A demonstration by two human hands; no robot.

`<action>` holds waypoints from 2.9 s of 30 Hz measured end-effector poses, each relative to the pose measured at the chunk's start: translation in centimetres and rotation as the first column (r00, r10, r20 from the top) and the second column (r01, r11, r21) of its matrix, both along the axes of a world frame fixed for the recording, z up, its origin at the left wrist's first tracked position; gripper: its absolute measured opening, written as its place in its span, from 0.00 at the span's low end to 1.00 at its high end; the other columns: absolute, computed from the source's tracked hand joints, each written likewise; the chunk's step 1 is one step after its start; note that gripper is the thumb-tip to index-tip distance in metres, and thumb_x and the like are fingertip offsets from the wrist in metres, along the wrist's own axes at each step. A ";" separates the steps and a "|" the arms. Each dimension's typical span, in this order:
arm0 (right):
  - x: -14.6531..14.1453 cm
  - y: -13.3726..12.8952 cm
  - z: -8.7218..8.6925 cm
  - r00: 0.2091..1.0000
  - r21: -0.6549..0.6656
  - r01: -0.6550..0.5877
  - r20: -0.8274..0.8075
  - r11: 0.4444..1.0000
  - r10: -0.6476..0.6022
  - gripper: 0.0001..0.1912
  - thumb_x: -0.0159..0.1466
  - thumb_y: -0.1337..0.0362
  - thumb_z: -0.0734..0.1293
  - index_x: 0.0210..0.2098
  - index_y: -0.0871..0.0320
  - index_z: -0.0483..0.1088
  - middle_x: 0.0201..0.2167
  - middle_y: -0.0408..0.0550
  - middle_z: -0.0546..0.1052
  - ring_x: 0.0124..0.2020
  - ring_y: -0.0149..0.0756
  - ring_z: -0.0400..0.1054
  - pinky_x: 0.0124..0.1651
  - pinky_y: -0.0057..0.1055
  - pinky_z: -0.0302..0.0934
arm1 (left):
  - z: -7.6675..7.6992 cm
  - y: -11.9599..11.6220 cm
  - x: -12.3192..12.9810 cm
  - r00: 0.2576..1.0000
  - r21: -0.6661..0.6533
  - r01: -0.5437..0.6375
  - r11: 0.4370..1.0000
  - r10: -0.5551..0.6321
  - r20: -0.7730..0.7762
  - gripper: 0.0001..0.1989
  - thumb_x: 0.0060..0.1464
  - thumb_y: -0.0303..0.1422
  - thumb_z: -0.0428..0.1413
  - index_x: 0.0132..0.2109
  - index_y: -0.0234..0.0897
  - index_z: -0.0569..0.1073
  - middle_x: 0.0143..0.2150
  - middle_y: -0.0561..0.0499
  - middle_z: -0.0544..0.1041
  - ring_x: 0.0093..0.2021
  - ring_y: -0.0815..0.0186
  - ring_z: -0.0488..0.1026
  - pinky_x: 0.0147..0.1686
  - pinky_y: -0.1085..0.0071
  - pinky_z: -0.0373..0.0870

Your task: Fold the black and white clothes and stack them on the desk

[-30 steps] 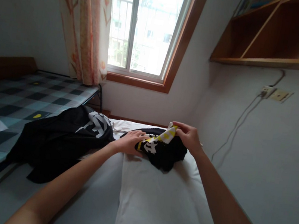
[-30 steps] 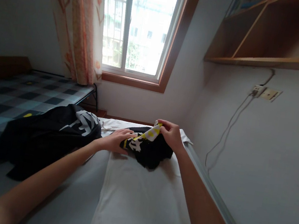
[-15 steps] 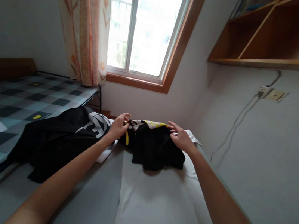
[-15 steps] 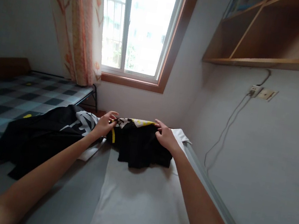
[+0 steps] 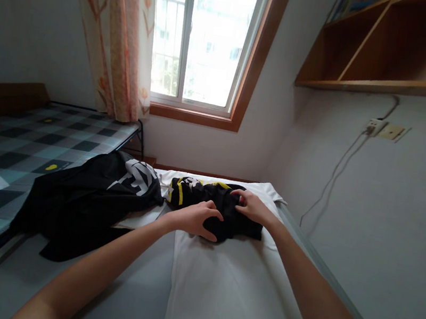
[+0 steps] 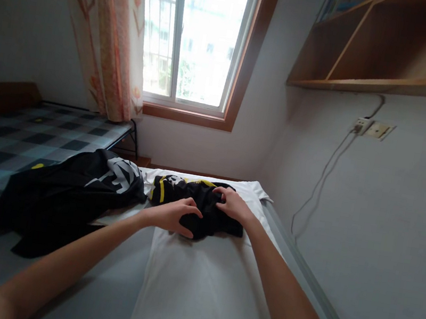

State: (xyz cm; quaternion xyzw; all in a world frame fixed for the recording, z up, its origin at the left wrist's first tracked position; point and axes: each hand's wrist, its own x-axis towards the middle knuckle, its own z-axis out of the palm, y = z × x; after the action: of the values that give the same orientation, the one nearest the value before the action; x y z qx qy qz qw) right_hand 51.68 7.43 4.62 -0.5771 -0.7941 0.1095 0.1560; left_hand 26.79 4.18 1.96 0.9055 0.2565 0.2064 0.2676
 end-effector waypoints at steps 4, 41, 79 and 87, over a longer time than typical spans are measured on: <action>-2.4 -0.5 0.4 0.992 0.113 0.074 -0.110 0.991 -0.061 0.07 0.59 0.67 0.63 0.31 0.56 0.73 0.24 0.43 0.74 0.27 0.32 0.66 0.32 0.27 0.56 | -1.1 -0.1 1.0 0.987 -0.047 -0.137 0.989 0.140 0.083 0.33 0.45 0.43 0.65 0.58 0.40 0.69 0.50 0.44 0.67 0.46 0.59 0.70 0.50 0.60 0.69; -4.9 -2.1 2.1 0.990 0.239 -0.087 -0.086 0.967 0.110 0.17 0.56 0.62 0.71 0.46 0.54 0.73 0.30 0.42 0.70 0.31 0.34 0.67 0.36 0.29 0.59 | 6.7 2.6 -4.6 0.600 -0.378 -0.358 0.854 0.520 0.608 0.20 0.51 0.49 0.57 0.30 0.34 0.72 0.25 0.55 0.69 0.26 0.71 0.64 0.24 0.77 0.59; -10.2 -2.1 5.9 0.514 0.158 -0.151 -0.830 0.976 0.214 0.07 0.50 0.64 0.68 0.30 0.57 0.73 0.27 0.42 0.75 0.28 0.32 0.68 0.31 0.28 0.63 | 6.7 3.6 -6.3 0.611 -0.185 -0.618 0.764 0.615 0.498 0.19 0.43 0.40 0.65 0.40 0.34 0.75 0.33 0.50 0.73 0.31 0.67 0.70 0.36 0.68 0.71; -11.2 0.1 7.4 0.746 0.379 0.173 -0.653 0.909 0.130 0.12 0.52 0.67 0.65 0.35 0.58 0.77 0.30 0.46 0.78 0.34 0.37 0.72 0.43 0.35 0.66 | 5.4 -2.1 -0.8 0.762 -0.052 -0.489 0.871 0.456 0.459 0.48 0.40 0.38 0.67 0.67 0.41 0.55 0.58 0.40 0.68 0.50 0.52 0.71 0.48 0.60 0.69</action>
State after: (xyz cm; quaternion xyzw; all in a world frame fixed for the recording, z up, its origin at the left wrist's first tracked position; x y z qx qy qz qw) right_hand 40.51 7.57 12.06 -0.4622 -0.6833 0.1343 0.5490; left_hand 25.96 2.11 7.35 0.7457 0.3983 0.4832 0.2276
